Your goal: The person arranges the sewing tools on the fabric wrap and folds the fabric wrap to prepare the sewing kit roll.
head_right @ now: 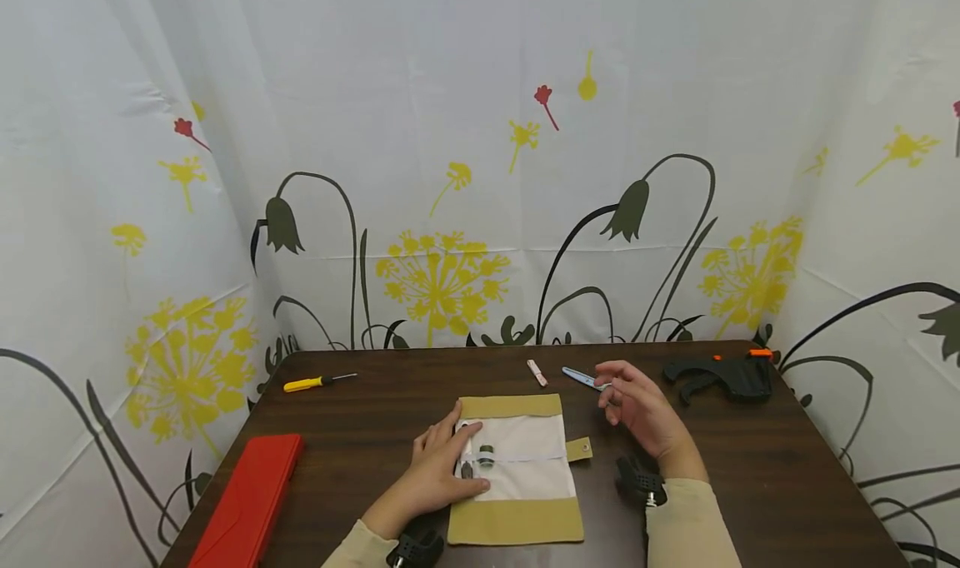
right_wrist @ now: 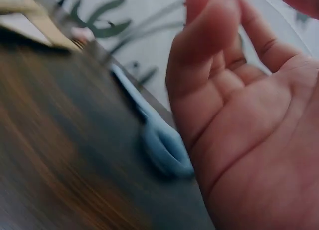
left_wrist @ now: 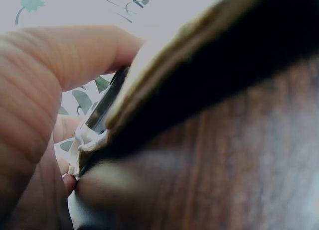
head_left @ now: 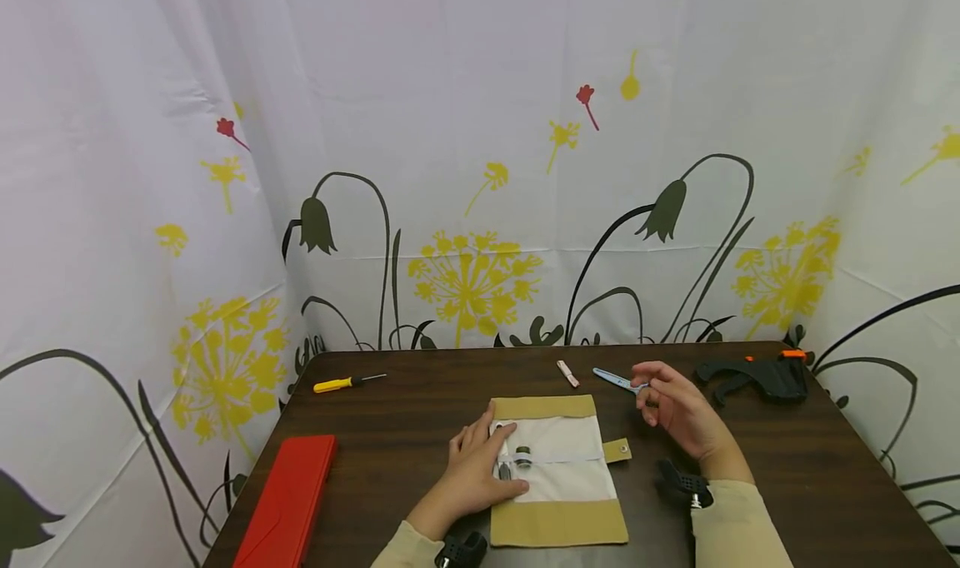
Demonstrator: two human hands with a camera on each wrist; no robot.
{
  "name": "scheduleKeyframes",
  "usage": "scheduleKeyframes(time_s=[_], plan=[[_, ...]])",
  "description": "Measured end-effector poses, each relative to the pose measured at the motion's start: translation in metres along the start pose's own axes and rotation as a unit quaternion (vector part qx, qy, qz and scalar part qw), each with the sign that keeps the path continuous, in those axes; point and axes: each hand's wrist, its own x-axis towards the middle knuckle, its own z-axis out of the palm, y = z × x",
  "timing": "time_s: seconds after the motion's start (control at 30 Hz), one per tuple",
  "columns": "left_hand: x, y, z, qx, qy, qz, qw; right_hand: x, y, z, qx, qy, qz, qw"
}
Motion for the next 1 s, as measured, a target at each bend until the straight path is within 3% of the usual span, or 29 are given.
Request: scheduleKeyframes(time_s=[0.1,0.17,0.3,0.37,0.53,0.77,1.0], plan=[[0.001,0.000,-0.001,0.001,0.004,0.002,1.0000,-0.009,-0.008,-0.010,-0.067,0.072,0.015,0.995],[0.002,-0.001,-0.001,-0.001,0.008,0.003,1.0000,-0.014,-0.012,-0.016,-0.116,0.136,0.032,0.983],[0.003,-0.003,0.002,0.003,0.016,0.000,0.9999,-0.018,-0.016,-0.022,-0.210,0.268,0.093,0.936],[0.002,-0.003,0.003,0.003,0.019,-0.006,0.9998,-0.019,-0.015,-0.022,-0.248,0.307,0.125,0.910],[0.002,0.000,0.004,0.000,0.031,-0.016,0.9994,-0.017,-0.009,-0.019,-0.336,0.299,0.181,0.875],[0.002,0.003,0.007,-0.009,0.035,-0.014,0.9993,-0.012,-0.003,-0.018,-0.431,0.256,0.187,0.845],[0.002,0.001,0.007,-0.006,0.040,-0.013,0.9991,-0.005,0.003,-0.015,-0.564,0.233,0.162,0.775]])
